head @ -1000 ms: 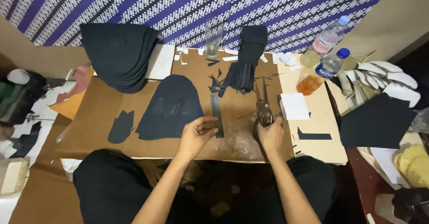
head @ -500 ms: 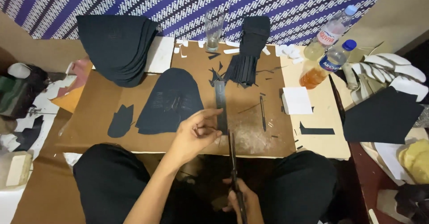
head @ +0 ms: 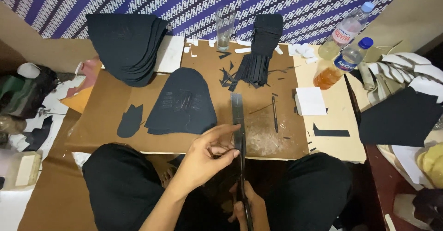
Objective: The person cuts a strip of black material using shears, then places it on a larger black piece. They pick up the larger piece, align the strip, and continue cutting and adjusting the material on the table.
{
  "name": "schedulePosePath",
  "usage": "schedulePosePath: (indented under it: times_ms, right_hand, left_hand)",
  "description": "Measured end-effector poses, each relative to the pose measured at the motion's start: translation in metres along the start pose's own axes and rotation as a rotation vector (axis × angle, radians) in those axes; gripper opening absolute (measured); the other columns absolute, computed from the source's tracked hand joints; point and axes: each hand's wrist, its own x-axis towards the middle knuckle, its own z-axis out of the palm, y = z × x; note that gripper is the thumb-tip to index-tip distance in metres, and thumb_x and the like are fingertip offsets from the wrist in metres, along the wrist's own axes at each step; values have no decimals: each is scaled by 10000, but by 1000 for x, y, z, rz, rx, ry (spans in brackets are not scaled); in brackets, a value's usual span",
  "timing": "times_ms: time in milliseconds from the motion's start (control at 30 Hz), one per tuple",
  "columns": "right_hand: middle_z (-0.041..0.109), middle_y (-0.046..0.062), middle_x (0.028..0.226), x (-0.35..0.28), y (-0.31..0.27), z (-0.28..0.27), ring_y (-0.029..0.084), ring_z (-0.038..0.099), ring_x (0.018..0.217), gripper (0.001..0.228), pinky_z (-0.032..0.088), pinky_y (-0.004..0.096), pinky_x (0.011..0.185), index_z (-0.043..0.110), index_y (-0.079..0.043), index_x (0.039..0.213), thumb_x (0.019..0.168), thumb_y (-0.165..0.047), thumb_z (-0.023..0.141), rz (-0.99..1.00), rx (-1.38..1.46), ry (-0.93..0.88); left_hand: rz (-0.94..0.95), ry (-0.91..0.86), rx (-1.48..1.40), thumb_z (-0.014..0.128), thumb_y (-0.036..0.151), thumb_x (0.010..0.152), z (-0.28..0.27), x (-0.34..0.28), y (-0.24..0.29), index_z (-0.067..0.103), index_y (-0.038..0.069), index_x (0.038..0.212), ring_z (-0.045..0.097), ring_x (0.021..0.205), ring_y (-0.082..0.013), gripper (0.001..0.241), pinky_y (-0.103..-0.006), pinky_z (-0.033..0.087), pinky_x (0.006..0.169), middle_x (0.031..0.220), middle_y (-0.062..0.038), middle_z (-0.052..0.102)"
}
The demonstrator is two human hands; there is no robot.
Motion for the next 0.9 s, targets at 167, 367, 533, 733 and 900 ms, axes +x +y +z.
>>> schedulePosePath:
  times_ms: [167, 367, 533, 733, 900]
  right_hand:
    - [665, 28, 730, 3, 18, -1, 133, 683, 488, 686, 672, 241, 492, 684, -160, 1100, 725, -690, 464, 39, -26, -31]
    - [716, -19, 716, 6, 15, -5, 119, 757, 492, 785, 632, 201, 504, 644, -225, 1104, 633, -795, 378, 71, -211, -54]
    - [628, -13, 649, -7, 0, -6, 106, 688, 506, 789, 683, 229, 488, 679, -160, 1074, 654, -775, 419, 1, -90, -27]
    - [714, -26, 784, 1, 15, -5, 78, 633, 447, 932, 634, 213, 419, 626, -199, 1290, 617, -809, 416, -36, -76, -53]
    - [719, -36, 779, 0, 30, -2, 76, 615, 497, 1087, 551, 234, 465, 475, -297, 1516, 588, -840, 311, -4, -120, 17]
  left_hand:
    - [16, 6, 39, 728, 31, 875, 3, -4, 5, 677, 142, 1328, 644, 822, -84, 469, -165, 582, 824, 1151, -42, 669]
    - [12, 10, 65, 729, 44, 869, 4, -6, 7, 685, 149, 1310, 655, 857, -96, 456, -179, 603, 853, 1112, -43, 687]
    - [16, 6, 75, 730, 42, 871, 6, -6, 10, 680, 141, 1324, 640, 850, -105, 467, -181, 613, 848, 1104, -45, 668]
    - [39, -3, 73, 725, 65, 868, 7, -5, 7, 671, 154, 1314, 670, 822, -79, 458, -185, 630, 868, 1312, -47, 680]
    - [46, -3, 41, 736, 52, 860, 6, -5, 8, 682, 147, 1311, 646, 819, -96, 464, -220, 651, 864, 1142, -43, 692]
